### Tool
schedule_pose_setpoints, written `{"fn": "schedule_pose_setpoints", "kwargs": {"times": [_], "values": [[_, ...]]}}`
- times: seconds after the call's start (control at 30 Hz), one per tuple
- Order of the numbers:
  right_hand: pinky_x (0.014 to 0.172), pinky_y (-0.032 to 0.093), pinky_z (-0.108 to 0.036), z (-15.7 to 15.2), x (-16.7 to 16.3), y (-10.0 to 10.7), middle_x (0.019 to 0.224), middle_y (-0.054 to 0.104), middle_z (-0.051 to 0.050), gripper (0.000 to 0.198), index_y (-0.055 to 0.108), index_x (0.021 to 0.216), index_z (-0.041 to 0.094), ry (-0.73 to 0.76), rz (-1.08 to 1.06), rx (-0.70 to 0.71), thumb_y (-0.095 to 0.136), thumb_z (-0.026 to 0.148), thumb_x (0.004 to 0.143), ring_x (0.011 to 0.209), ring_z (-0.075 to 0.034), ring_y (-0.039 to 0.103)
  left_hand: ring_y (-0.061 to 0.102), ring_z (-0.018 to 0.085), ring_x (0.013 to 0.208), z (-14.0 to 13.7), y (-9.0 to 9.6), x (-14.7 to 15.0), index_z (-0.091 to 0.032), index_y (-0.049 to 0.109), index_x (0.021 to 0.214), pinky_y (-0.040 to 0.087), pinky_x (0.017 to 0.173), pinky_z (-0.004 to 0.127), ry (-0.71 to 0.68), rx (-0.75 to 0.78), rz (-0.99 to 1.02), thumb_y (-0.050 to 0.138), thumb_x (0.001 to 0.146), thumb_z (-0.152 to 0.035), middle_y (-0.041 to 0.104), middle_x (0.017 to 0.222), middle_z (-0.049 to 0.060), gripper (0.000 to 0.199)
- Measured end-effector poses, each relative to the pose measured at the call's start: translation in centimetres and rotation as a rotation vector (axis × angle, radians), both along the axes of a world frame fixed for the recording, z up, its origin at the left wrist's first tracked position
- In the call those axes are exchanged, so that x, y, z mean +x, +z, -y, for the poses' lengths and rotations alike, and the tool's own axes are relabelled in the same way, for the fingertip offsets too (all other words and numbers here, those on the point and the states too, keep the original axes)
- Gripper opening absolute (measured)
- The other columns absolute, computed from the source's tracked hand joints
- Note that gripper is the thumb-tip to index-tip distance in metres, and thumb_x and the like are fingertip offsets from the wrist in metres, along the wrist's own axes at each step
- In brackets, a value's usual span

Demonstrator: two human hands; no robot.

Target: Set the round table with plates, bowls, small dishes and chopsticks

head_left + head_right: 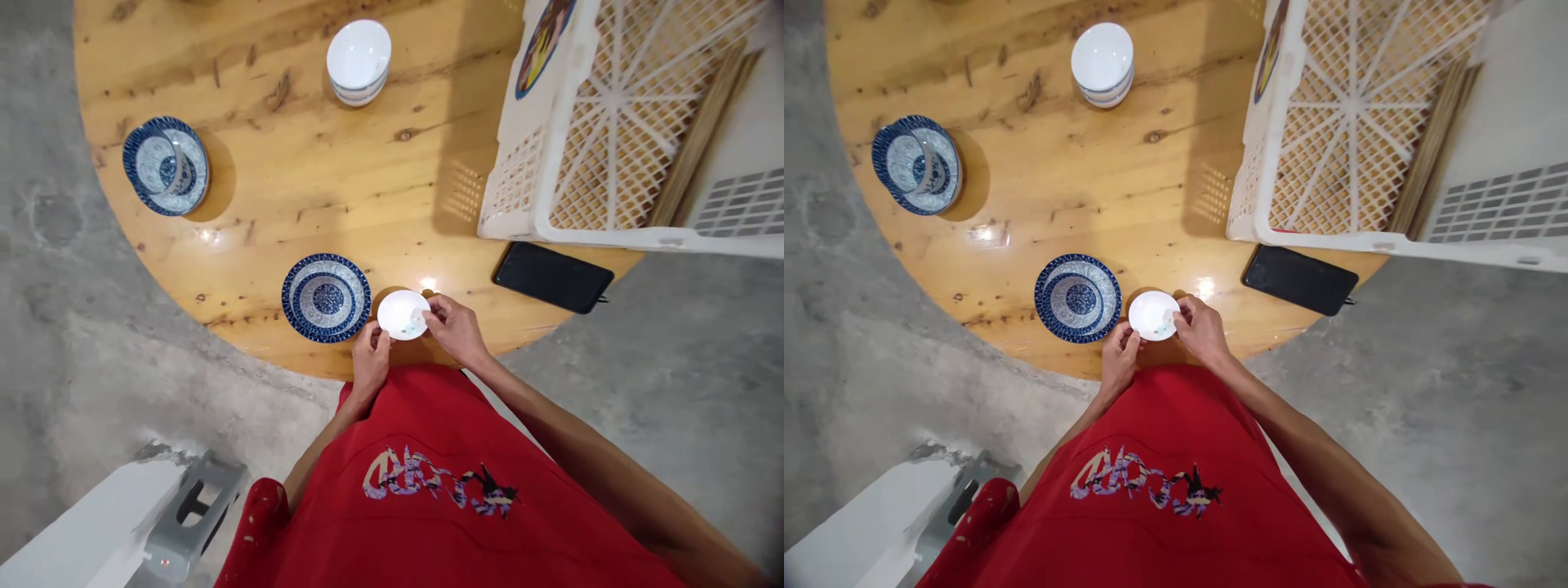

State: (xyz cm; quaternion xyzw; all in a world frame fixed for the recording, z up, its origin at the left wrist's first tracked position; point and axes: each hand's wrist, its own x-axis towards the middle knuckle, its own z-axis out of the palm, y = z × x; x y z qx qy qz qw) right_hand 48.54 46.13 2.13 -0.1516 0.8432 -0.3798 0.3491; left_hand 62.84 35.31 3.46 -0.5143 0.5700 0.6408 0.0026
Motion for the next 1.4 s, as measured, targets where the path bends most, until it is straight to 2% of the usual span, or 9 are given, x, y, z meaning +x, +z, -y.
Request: {"fn": "schedule_pose_setpoints", "kwargs": {"times": [0.23,0.63,0.73,0.8,0.93,1.03,1.13,1.27,1.4], "values": [[0.066,0.049,-0.034,0.2,-0.1,-0.2,0.077,0.069,-0.004,0.023,0.062,0.086,0.022,0.019,0.024,-0.015,0.051,0.04,0.078,0.068,-0.022,0.065,0.068,0.015,0.079,-0.1,-0.1,0.0,-0.017,0.064,0.103,0.056,0.074,0.026,0.057,0.013,-0.01,0.054,0.091,-0.023,0.072,0.092,0.005,0.017],[0.067,0.051,-0.035,0.8,-0.5,-0.1,0.08,0.071,-0.004,0.026,0.063,0.087,0.023,0.077,-0.042,-0.03,0.05,0.045,0.083,0.069,-0.023,0.066,0.067,0.017,0.078,0.2,-0.5,0.6,-0.017,0.067,0.105,0.054,0.073,0.027,0.019,0.013,-0.024,0.051,0.093,-0.031,0.072,0.084,0.005,0.024],[0.066,0.053,-0.037,0.8,-0.8,0.1,0.08,0.073,-0.005,0.029,0.063,0.086,0.025,0.114,-0.041,-0.044,0.05,0.05,0.086,0.069,-0.025,0.069,0.067,0.017,0.073,0.8,0.1,1.2,-0.019,0.068,0.095,0.051,0.07,0.027,-0.097,-0.009,0.06,0.048,0.094,-0.032,0.072,0.079,0.004,0.024],[0.065,0.055,-0.04,0.7,-1.1,0.3,0.081,0.074,-0.006,0.031,0.063,0.089,0.025,0.09,-0.051,-0.051,0.052,0.054,0.086,0.068,-0.026,0.07,0.066,0.018,0.069,1.5,1.2,1.7,-0.021,0.066,0.083,0.046,0.067,0.027,-0.274,-0.059,0.149,0.049,0.094,-0.034,0.069,0.07,0.002,0.024],[0.067,0.057,-0.045,1.8,-2.8,1.8,0.083,0.074,-0.007,0.032,0.064,0.097,0.028,0.001,-0.187,-0.035,0.056,0.057,0.085,0.071,-0.03,0.071,0.058,0.017,0.06,4.2,5.3,1.8,-0.022,0.055,0.061,0.035,0.06,0.028,-0.553,-0.251,0.127,0.052,0.093,-0.035,0.064,0.063,0.002,0.035],[0.068,0.056,-0.043,4.8,-5.0,3.8,0.081,0.073,-0.007,0.028,0.065,0.095,0.028,-0.019,-0.296,-0.086,0.055,0.054,0.087,0.071,-0.029,0.07,0.052,0.015,0.057,8.3,8.4,-0.7,-0.022,0.053,0.06,0.032,0.058,0.029,-0.566,-0.429,-0.012,0.05,0.094,-0.032,0.061,0.061,0.002,0.036],[0.069,0.055,-0.039,9.6,-8.1,5.4,0.083,0.072,-0.008,0.027,0.066,0.092,0.025,-0.022,-0.388,-0.167,0.053,0.049,0.088,0.073,-0.026,0.069,0.051,0.015,0.06,14.3,9.2,-5.9,-0.022,0.054,0.063,0.034,0.062,0.027,-0.517,-0.655,-0.056,0.049,0.094,-0.03,0.059,0.063,0.002,0.033],[0.078,0.055,-0.039,16.9,-12.7,5.9,0.09,0.073,-0.01,0.031,0.068,0.101,0.021,-0.109,-0.476,-0.244,0.053,0.044,0.087,0.079,-0.025,0.069,0.058,0.019,0.069,23.0,7.0,-14.5,-0.022,0.057,0.072,0.038,0.067,0.027,-0.427,-0.811,0.047,0.052,0.095,-0.03,0.062,0.067,0.002,0.025],[0.088,0.054,-0.045,23.5,-17.0,4.7,0.098,0.073,-0.013,0.033,0.069,0.106,0.016,-0.16,-0.548,-0.117,0.049,0.033,0.086,0.087,-0.029,0.069,0.067,0.024,0.088,28.4,4.4,-21.6,-0.021,0.065,0.085,0.044,0.078,0.03,-0.404,-0.785,0.148,0.051,0.097,-0.029,0.073,0.084,0.006,0.02]]}}
